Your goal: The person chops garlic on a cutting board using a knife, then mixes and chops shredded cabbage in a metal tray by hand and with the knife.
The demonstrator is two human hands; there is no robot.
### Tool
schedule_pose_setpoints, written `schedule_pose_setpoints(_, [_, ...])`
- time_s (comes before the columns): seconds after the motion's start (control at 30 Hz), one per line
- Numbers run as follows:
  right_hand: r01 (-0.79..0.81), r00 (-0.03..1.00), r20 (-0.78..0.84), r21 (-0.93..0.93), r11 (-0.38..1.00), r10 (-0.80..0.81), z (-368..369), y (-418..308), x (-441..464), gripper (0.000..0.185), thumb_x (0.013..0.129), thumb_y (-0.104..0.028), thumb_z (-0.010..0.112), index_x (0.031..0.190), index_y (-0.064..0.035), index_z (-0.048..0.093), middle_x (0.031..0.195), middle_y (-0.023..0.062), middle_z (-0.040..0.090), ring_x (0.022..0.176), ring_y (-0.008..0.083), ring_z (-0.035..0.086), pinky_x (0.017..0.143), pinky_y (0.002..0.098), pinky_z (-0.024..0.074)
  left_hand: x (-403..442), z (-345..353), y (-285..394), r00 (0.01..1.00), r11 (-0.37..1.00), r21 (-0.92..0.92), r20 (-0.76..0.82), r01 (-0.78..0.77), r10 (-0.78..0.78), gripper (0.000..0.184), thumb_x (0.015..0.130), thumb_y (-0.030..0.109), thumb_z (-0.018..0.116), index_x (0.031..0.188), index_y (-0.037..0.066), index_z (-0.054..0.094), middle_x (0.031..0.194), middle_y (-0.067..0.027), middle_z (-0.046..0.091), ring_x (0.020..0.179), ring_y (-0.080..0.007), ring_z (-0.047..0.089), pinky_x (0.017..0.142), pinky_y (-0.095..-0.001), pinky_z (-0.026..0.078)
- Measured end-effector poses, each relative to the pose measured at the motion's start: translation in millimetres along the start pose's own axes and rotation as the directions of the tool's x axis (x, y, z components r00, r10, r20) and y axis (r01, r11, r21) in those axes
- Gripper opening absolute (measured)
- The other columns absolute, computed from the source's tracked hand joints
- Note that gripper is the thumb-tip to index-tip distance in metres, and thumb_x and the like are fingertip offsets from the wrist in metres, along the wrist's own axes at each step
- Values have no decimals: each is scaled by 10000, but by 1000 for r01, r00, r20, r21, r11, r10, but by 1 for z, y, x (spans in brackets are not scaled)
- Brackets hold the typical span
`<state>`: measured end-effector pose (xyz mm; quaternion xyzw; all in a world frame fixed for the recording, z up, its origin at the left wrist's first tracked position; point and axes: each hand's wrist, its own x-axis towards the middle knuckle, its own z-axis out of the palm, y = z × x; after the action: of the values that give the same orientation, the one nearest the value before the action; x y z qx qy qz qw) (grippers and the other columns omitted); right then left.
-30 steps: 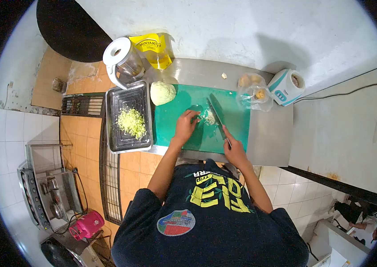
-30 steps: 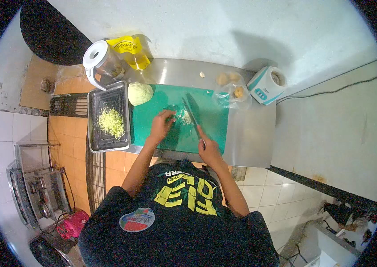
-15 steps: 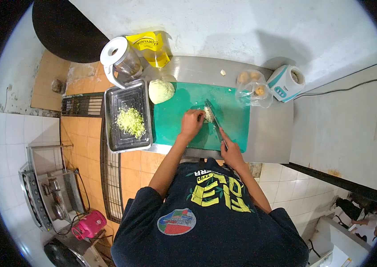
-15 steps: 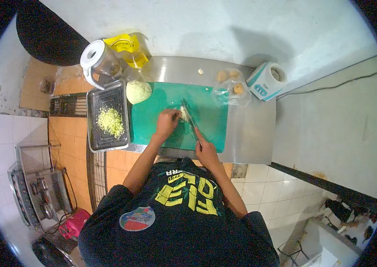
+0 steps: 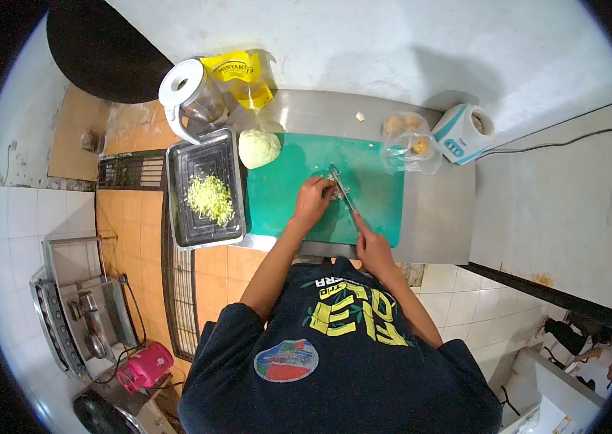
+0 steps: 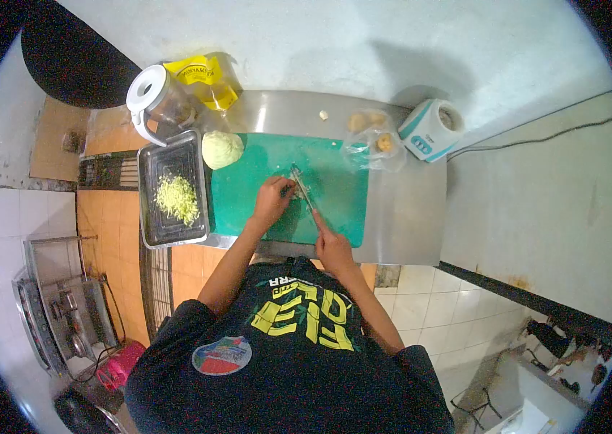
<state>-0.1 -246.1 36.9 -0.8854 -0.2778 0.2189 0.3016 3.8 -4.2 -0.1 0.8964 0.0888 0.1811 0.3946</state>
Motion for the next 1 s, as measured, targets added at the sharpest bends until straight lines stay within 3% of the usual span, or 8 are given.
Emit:
schedule_pose_setpoints(0.17, [-17, 1000, 17, -118, 993, 19, 9, -7, 31, 700, 956, -90, 579, 1615, -219, 383, 818, 289, 677, 748, 486, 671, 686, 595, 513, -1, 11, -10, 999, 998, -48, -1, 42, -42, 121, 845, 17, 743, 964, 12, 763, 968, -163, 732, 886, -377, 685, 779, -461, 553])
schedule_pose_setpoints(0.27, [30, 1000, -10, 92, 995, -29, -7, -13, 48, 680, 947, -77, 572, 1597, -206, 417, 846, 299, 671, 750, 488, 663, 687, 588, 509, 0, 0, -11, 999, 1000, 6, 48, -1, 1, 155, 852, 33, 745, 1005, 20, 764, 1000, -161, 732, 909, -378, 687, 797, -462, 557])
schedule_pose_setpoints(0.47, [10, 1000, 10, 112, 994, -11, -31, -20, 14, 643, 988, -76, 537, 1604, -214, 416, 787, 271, 663, 666, 433, 640, 686, 511, 502, -7, -16, -1, 990, 992, -26, 72, -123, 124, 219, 834, 58, 769, 1052, 41, 754, 1030, -154, 718, 926, -369, 679, 818, -462, 560])
schedule_pose_setpoints(0.67, [-75, 995, 71, 81, 994, 69, -18, -17, -14, 683, 965, -97, 561, 1615, -212, 385, 757, 285, 653, 710, 473, 661, 697, 577, 516, -11, -5, -9, 996, 998, -18, 66, -54, 55, 126, 818, 44, 777, 942, 35, 758, 935, -136, 722, 900, -356, 680, 790, -457, 557])
schedule_pose_setpoints(0.77, [23, 1000, 3, 77, 997, -23, -3, -5, -13, 708, 968, -107, 564, 1633, -219, 345, 749, 284, 657, 682, 467, 662, 693, 585, 518, -12, 2, -12, 1000, 999, -27, 13, -18, 18, 80, 815, 41, 781, 894, 33, 767, 894, -128, 726, 871, -346, 687, 760, -453, 557])
schedule_pose_setpoints(0.87, [6, 1000, 22, -3, 1000, -6, 9, 0, -8, 730, 970, -109, 561, 1645, -224, 309, 744, 285, 656, 684, 468, 662, 694, 587, 517, -9, 1, -13, 1000, 999, -29, 2, -23, 23, 72, 814, 41, 784, 886, 35, 776, 895, -133, 733, 846, -339, 694, 744, -448, 560])
schedule_pose_setpoints(0.97, [1, 1000, 21, -72, 997, 0, 4, -8, 11, 678, 974, -57, 550, 1618, -193, 386, 711, 249, 642, 616, 429, 636, 637, 525, 494, -9, 0, -17, 999, 999, -35, 41, -25, 26, 77, 821, 37, 776, 898, 35, 782, 904, -136, 739, 842, -336, 698, 751, -444, 562])
schedule_pose_setpoints(1.0, [23, 1000, 9, -3, 1000, -23, 2, -7, 18, 672, 977, -62, 548, 1616, -195, 390, 716, 251, 641, 619, 427, 635, 641, 524, 495, -9, 1, -19, 999, 999, -35, 35, -39, 40, 78, 823, 35, 772, 901, 36, 783, 903, -136, 740, 839, -336, 700, 753, -443, 562])
